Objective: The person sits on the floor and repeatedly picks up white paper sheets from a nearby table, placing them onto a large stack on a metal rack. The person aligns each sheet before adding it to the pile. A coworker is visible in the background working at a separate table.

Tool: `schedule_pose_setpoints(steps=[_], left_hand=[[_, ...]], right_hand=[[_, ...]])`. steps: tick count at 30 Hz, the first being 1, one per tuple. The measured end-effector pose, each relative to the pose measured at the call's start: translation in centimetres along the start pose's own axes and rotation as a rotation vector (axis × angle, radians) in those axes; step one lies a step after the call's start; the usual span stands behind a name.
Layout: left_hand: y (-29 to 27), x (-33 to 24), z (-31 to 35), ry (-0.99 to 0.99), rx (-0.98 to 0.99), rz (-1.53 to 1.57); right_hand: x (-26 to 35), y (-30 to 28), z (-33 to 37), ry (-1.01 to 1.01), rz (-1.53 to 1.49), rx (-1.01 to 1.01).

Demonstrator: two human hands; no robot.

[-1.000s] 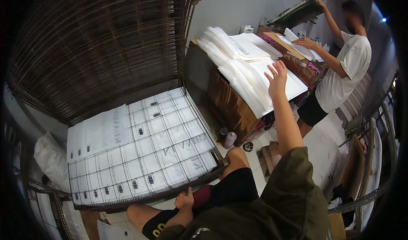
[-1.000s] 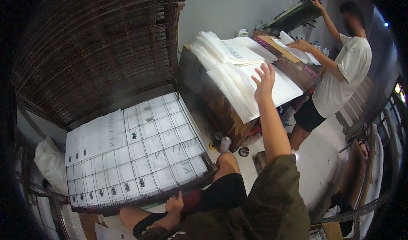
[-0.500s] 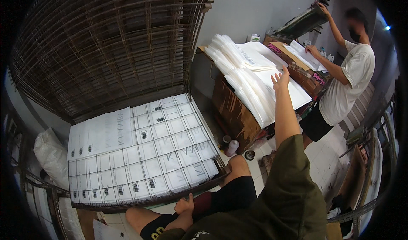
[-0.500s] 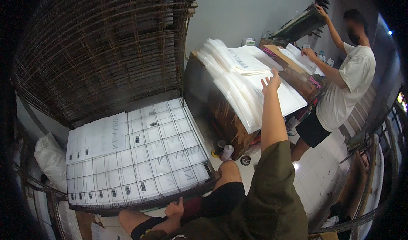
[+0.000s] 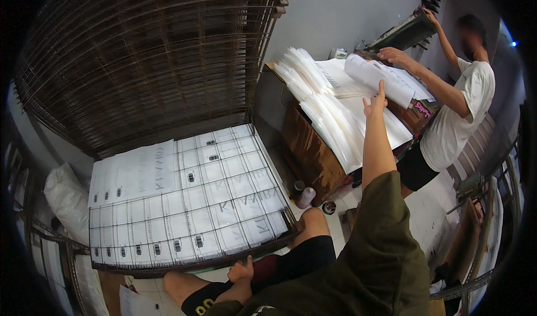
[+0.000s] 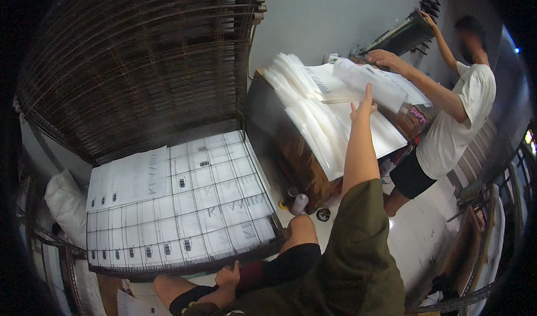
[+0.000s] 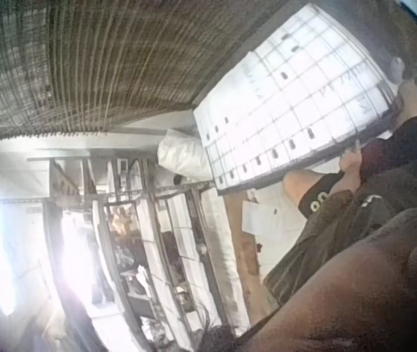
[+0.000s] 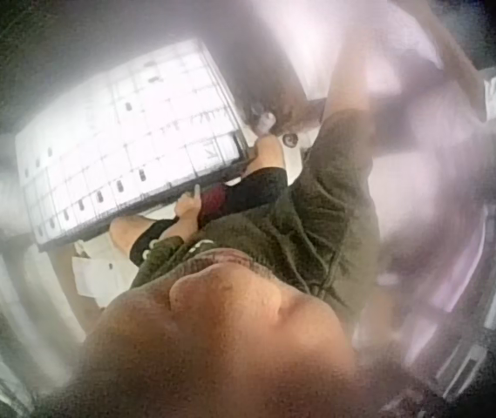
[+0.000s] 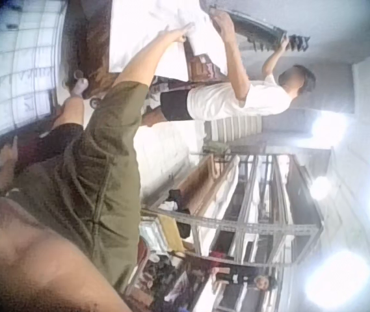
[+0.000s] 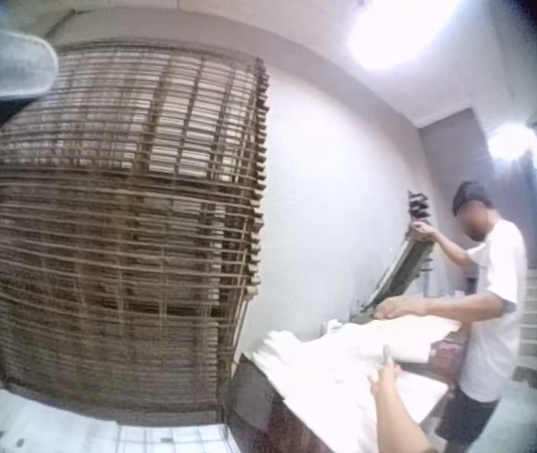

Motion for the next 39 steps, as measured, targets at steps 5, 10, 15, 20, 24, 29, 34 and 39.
schedule_pose_setpoints(steps=[5, 10, 15, 20, 24, 29, 34, 39], left_hand=[[0.0, 0.2, -0.3, -0.001, -0.056, 0.066], [-0.6, 0.4, 0.0, 0.018, 0.009, 0.061], [0.8, 1.6, 0.1, -0.004, -0.04, 0.094], [0.1, 1.4, 0.4, -0.054, 0.026, 0.147], [-0.4, 1.3, 0.1, -0.069, 0.044, 0.123], [2.4, 2.0, -0.7, -0.021, -0.089, 0.18], [-0.8, 1.2, -0.2, -0.038, 0.123, 0.144], [0.9, 2.0, -0.4, -0.04, 0.019, 0.217]], right_hand=[[-1.5, 3.5, 2.0, -0.084, -0.214, 0.043], [2.4, 9.5, 7.8, -0.373, 0.036, 0.358], [9.1, 14.9, 21.2, -0.472, -0.037, 0.919], [10.0, 18.3, 36.7, -0.442, 0.08, 1.163], [5.8, 20.2, 44.6, -0.216, 0.381, 1.716], [1.0, 18.7, 53.5, -0.347, 0.701, 2.034], [-0.6, 18.0, 57.9, -0.336, 0.89, 2.399], [-6.7, 20.9, 58.1, -0.093, 0.644, 2.201]])
Point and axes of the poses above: each hand's wrist, its own z-axis away from the middle knuckle, its own y-axis out of the palm, x = y × z, the point moved 4 cm from there along -z, towards the middle knuckle, and after that the axes turned 6 degrees about z, right-handed, at the moved point
